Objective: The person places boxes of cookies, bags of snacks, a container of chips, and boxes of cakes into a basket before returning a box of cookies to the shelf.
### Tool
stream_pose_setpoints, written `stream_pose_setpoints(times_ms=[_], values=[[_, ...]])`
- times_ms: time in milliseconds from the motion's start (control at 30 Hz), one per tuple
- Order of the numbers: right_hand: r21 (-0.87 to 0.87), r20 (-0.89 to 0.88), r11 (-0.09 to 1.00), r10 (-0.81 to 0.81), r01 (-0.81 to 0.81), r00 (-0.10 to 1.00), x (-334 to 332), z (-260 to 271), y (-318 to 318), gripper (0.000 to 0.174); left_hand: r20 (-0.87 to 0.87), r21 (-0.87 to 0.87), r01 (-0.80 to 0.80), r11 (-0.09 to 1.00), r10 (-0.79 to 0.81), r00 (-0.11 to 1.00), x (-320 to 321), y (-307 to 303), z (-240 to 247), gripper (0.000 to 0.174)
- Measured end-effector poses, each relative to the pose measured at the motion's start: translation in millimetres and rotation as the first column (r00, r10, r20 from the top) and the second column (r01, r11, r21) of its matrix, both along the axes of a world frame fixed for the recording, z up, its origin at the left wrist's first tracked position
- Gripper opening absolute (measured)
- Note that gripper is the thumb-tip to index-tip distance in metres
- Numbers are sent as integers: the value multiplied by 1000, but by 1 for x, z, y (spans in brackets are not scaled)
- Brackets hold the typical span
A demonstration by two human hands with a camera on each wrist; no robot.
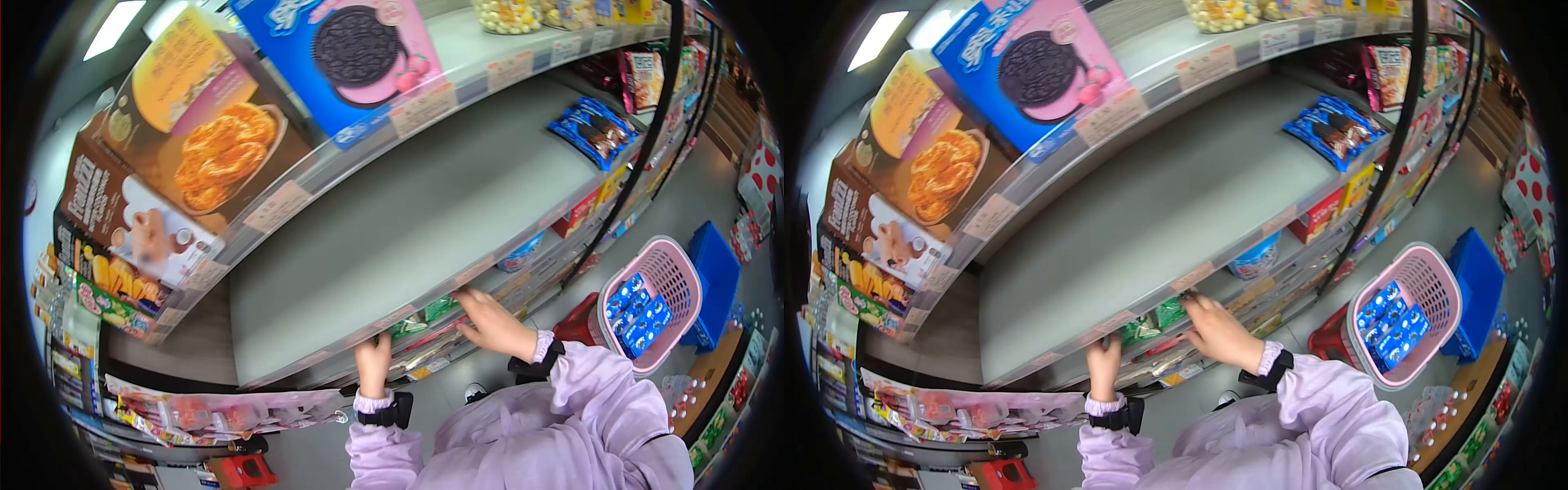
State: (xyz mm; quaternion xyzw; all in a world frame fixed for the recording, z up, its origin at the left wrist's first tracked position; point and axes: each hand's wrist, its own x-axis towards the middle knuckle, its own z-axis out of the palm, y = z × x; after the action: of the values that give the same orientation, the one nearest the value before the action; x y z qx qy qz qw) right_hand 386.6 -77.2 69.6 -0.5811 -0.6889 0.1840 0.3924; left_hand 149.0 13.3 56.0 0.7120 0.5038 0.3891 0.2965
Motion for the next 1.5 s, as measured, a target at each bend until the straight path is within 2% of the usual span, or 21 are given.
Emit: stream_pose_setpoints(times_ms=[33, 100, 133, 200, 233, 333, 433, 467, 600, 700, 800, 900, 1000, 1100, 1200, 1233, 1300, 1333, 1433, 1500], values=[[-33, 46, 999, -27, 29, 999, -3, 3, 8, 51, 19, -55, -24, 998, 25, 1000, -8, 11, -22, 29], [-87, 145, 992, -74, 87, 987, -9, 9, 24, 50, -156, -87, 4, 996, -17, 988, -14, 26, -37, 30], [14, 181, 998, -70, 68, 981, -11, 3, 33, 44, -204, -19, 19, 1000, -22, 979, -13, 27, -37, 29], [22, 90, 1000, 12, -14, 996, -18, -1, 45, 33, -296, 105, 41, 994, -9, 955, -6, 28, -37, 27], [34, 61, 998, 45, -47, 997, -24, -2, 50, 30, -301, 111, 59, 992, -23, 953, -5, 30, -35, 28], [65, 211, 997, 26, -41, 977, -41, -9, 59, 27, -301, 104, 120, 987, -84, 950, -2, 35, -33, 28], [118, 321, 989, -119, 85, 940, -40, -22, 65, 26, -288, 90, 158, 983, -126, 949, -5, 43, -37, 27], [44, 371, 988, -153, 147, 916, -37, -36, 71, 27, -285, 93, 160, 983, -128, 950, -6, 43, -39, 27], [113, 366, 985, -165, 133, 916, -37, -36, 67, 29, -256, 79, 158, 984, -133, 957, -4, 42, -37, 22], [191, 433, 975, -191, 117, 881, -60, -25, 65, 30, -137, 85, 150, 985, -137, 981, -2, 43, -38, 23], [217, 467, 963, -248, 162, 849, -78, -26, 66, 31, -163, -54, 157, 986, -164, 973, -4, 44, -35, 30], [277, 464, 949, -270, 151, 844, -87, -30, 69, 34, -121, -53, 173, 983, -179, 976, -5, 47, -40, 31], [77, 387, 989, -148, 128, 910, -93, -20, 65, 36, -148, -85, 183, 979, -194, 970, -11, 45, -31, 31], [202, 335, 977, -138, 72, 932, -100, 5, 50, 39, 138, -185, 216, 959, -192, 972, -27, 29, -20, 29], [-13, 19, 998, -54, 55, 998, -109, 20, 23, 43, 300, -231, 266, 936, -192, 934, -41, 7, 0, 33], [-93, -119, 996, -2, -9, 993, -111, 19, 14, 44, 373, -222, 269, 937, -173, 912, -45, -3, -3, 36], [-216, -394, 962, 69, -165, 916, -113, 15, -6, 45, 512, -203, 273, 940, -135, 848, -54, -27, -10, 41], [-272, -554, 925, 74, -264, 829, -114, 14, -17, 46, 543, -215, 323, 922, -162, 824, -60, -40, -3, 46], [-273, -648, 885, 121, -377, 752, -111, 21, -49, 54, 654, -304, 464, 832, -172, 737, -80, -77, 0, 53], [-363, -691, 809, 100, -463, 716, -108, 26, -67, 64, 671, -298, 517, 802, -209, 711, -90, -99, -1, 53]])
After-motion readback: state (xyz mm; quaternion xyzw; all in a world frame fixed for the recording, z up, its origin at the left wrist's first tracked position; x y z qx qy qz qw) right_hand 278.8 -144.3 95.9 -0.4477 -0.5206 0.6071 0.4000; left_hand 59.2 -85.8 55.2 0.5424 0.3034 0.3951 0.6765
